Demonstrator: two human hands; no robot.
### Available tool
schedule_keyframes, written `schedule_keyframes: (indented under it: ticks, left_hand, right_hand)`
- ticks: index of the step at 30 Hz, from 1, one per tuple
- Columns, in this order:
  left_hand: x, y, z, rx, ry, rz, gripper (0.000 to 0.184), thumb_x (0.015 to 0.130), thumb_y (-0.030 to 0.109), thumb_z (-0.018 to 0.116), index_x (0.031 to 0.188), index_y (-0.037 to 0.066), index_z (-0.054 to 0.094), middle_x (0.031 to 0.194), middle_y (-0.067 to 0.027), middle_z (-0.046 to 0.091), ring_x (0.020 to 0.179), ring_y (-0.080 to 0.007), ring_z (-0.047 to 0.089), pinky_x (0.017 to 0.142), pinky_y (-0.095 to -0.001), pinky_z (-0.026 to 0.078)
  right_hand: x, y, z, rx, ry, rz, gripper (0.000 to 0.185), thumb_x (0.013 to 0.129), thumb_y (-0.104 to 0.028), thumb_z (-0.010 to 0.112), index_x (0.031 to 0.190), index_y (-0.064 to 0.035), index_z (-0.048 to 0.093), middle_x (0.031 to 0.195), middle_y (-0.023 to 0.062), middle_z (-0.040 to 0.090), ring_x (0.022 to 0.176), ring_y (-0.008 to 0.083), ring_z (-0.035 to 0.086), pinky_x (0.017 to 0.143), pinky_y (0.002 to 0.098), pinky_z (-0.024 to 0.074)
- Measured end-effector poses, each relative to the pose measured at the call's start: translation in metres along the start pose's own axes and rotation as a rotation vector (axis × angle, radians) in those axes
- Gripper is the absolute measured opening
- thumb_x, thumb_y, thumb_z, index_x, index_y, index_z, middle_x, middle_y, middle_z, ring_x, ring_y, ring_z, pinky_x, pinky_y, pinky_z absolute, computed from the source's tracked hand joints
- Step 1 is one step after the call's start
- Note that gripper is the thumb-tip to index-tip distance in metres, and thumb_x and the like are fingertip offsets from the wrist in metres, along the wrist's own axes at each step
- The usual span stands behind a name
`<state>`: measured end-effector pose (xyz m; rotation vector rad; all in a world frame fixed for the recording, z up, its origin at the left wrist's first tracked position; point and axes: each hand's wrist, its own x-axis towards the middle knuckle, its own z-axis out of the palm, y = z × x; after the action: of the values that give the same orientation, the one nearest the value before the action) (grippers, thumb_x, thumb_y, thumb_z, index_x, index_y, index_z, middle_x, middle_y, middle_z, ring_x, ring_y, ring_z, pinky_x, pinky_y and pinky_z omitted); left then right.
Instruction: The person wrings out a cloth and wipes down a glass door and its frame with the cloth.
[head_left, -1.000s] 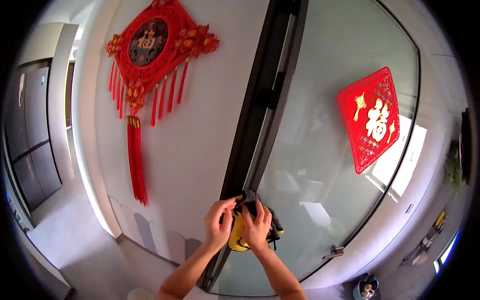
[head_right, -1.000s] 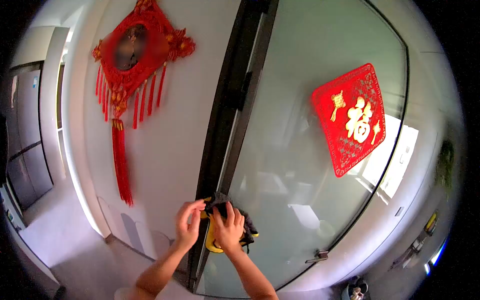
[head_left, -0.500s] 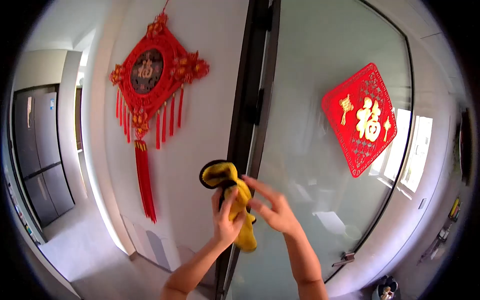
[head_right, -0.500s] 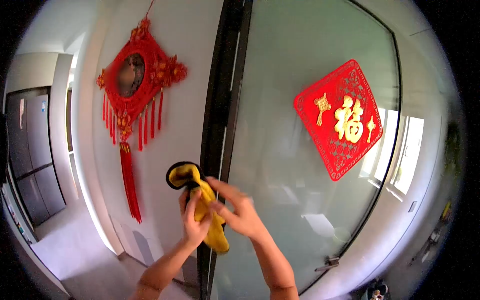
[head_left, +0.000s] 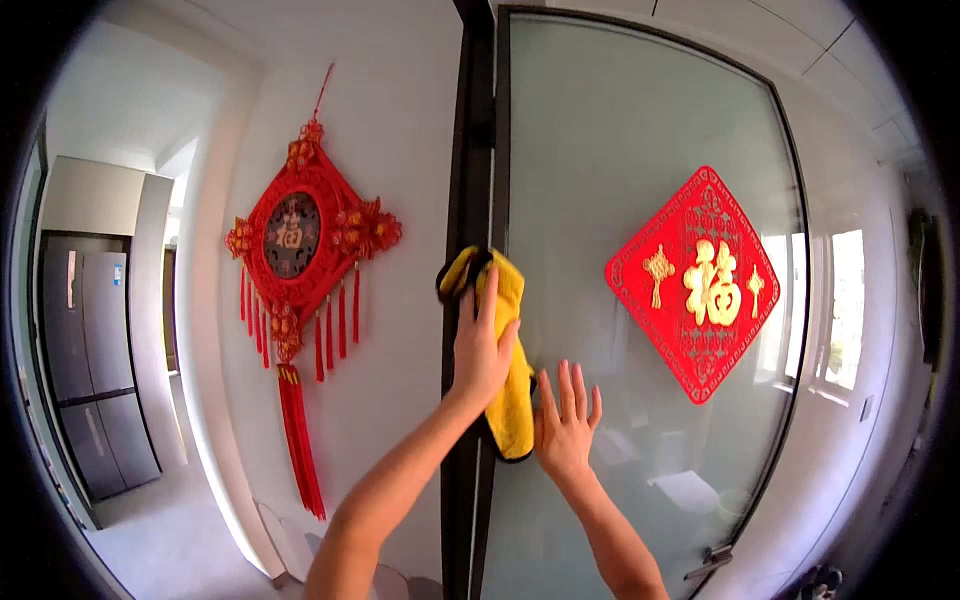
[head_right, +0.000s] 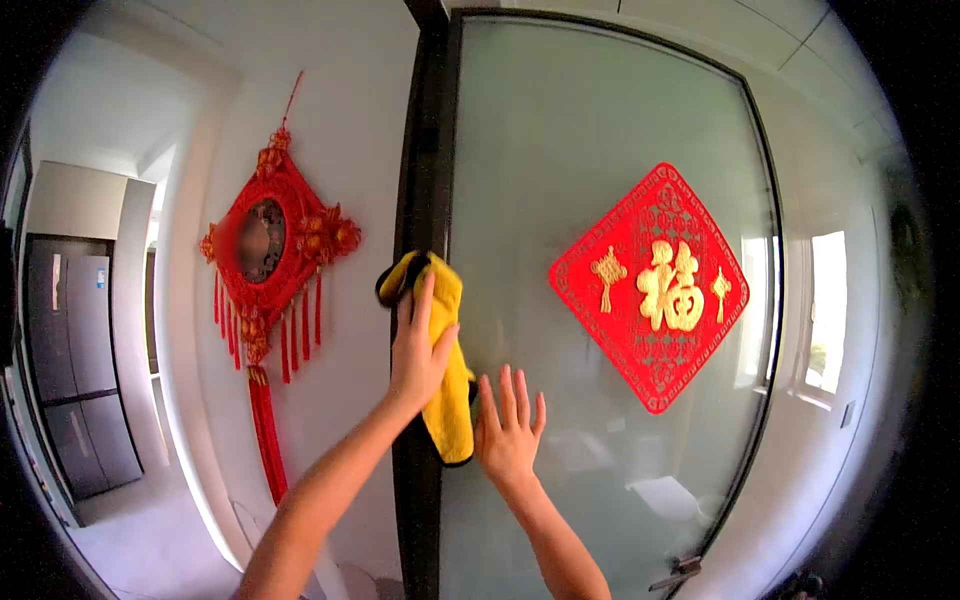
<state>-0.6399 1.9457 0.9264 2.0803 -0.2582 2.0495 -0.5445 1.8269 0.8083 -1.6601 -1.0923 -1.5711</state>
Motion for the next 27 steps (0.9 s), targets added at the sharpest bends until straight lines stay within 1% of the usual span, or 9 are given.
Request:
schedule_keyframes:
  ticks: [3, 7, 9, 11, 13, 17, 22, 25, 27]
  left_hand:
    - [0.097, -0.017, 0.011, 0.095, 0.056, 0.145, 0.074, 0.090, 0.010, 0.064, 0.154, 0.014, 0.028, 0.147, -0.0297, 0.032, 0.132, -0.0477, 0.039, 0.110, -0.0462, 0.035]
    - [0.180, -0.012, 0.002, -0.076, 0.007, 0.099, 0.071, 0.089, 0.012, 0.065, 0.152, 0.015, 0.033, 0.149, -0.0234, 0.033, 0.134, -0.0412, 0.040, 0.111, -0.0425, 0.036]
    - [0.164, -0.009, 0.006, 0.003, 0.054, 0.109, 0.070, 0.088, 0.006, 0.063, 0.151, 0.015, 0.034, 0.149, -0.0269, 0.031, 0.134, -0.0448, 0.039, 0.110, -0.0441, 0.038]
    - [0.124, -0.015, 0.008, 0.001, 0.059, 0.131, 0.069, 0.089, 0.007, 0.064, 0.151, 0.015, 0.035, 0.149, -0.0233, 0.033, 0.136, -0.0413, 0.039, 0.113, -0.0434, 0.035]
    - [0.068, -0.010, 0.002, 0.010, 0.040, 0.143, 0.068, 0.088, 0.005, 0.063, 0.150, 0.013, 0.037, 0.147, -0.0271, 0.035, 0.135, -0.0452, 0.038, 0.113, -0.0455, 0.034]
    - [-0.021, 0.004, -0.004, 0.104, -0.107, -0.012, 0.067, 0.088, 0.005, 0.064, 0.150, 0.014, 0.040, 0.146, -0.0275, 0.038, 0.133, -0.0472, 0.039, 0.110, -0.0503, 0.035]
    - [0.028, -0.003, -0.004, 0.138, -0.091, 0.072, 0.073, 0.088, 0.007, 0.065, 0.153, 0.015, 0.032, 0.147, -0.0310, 0.030, 0.133, -0.0497, 0.035, 0.111, -0.0508, 0.032]
    - [0.075, -0.008, -0.012, 0.035, -0.132, 0.104, 0.070, 0.088, 0.009, 0.065, 0.151, 0.017, 0.037, 0.149, -0.0296, 0.029, 0.135, -0.0479, 0.034, 0.113, -0.0486, 0.031]
    - [0.069, -0.008, -0.013, 0.000, -0.127, 0.074, 0.068, 0.088, 0.008, 0.066, 0.150, 0.018, 0.039, 0.150, -0.0290, 0.030, 0.136, -0.0469, 0.034, 0.114, -0.0478, 0.030]
  right_hand:
    - [0.003, -0.007, -0.013, -0.044, -0.047, 0.006, 0.061, 0.086, -0.011, 0.058, 0.146, -0.0133, 0.045, 0.157, 0.0137, 0.033, 0.147, 0.0310, 0.028, 0.117, 0.0566, 0.0133]
    - [0.002, 0.001, -0.015, -0.055, -0.055, -0.035, 0.063, 0.085, -0.012, 0.060, 0.146, -0.0140, 0.044, 0.157, 0.0131, 0.034, 0.147, 0.0292, 0.030, 0.116, 0.0574, 0.0155]
    - [0.004, 0.002, -0.018, -0.040, -0.052, -0.032, 0.062, 0.085, -0.013, 0.060, 0.146, -0.0142, 0.045, 0.156, 0.0130, 0.035, 0.146, 0.0288, 0.030, 0.117, 0.0566, 0.0164]
    - [0.005, 0.001, -0.021, -0.020, -0.055, -0.038, 0.062, 0.085, -0.014, 0.060, 0.145, -0.0145, 0.046, 0.156, 0.0128, 0.035, 0.146, 0.0284, 0.031, 0.117, 0.0558, 0.0173]
    - [0.005, 0.000, -0.021, -0.031, -0.048, -0.038, 0.060, 0.085, -0.015, 0.060, 0.143, -0.0150, 0.049, 0.155, 0.0126, 0.036, 0.145, 0.0284, 0.032, 0.117, 0.0539, 0.0183]
    - [0.006, -0.002, -0.025, -0.069, -0.027, -0.035, 0.062, 0.081, -0.016, 0.063, 0.141, -0.0150, 0.051, 0.154, 0.0106, 0.039, 0.144, 0.0268, 0.036, 0.116, 0.0518, 0.0245]
    - [0.007, -0.003, -0.015, -0.068, 0.015, -0.021, 0.060, 0.079, -0.013, 0.063, 0.138, -0.0134, 0.054, 0.154, 0.0118, 0.039, 0.143, 0.0289, 0.036, 0.116, 0.0521, 0.0254]
    - [0.009, -0.012, -0.016, -0.008, 0.011, 0.042, 0.058, 0.079, -0.012, 0.062, 0.137, -0.0121, 0.055, 0.154, 0.0121, 0.039, 0.143, 0.0309, 0.035, 0.115, 0.0520, 0.0255]
    - [0.010, -0.021, -0.019, 0.063, 0.014, 0.066, 0.055, 0.081, -0.009, 0.061, 0.135, -0.0097, 0.055, 0.152, 0.0136, 0.040, 0.141, 0.0342, 0.037, 0.114, 0.0515, 0.0267]
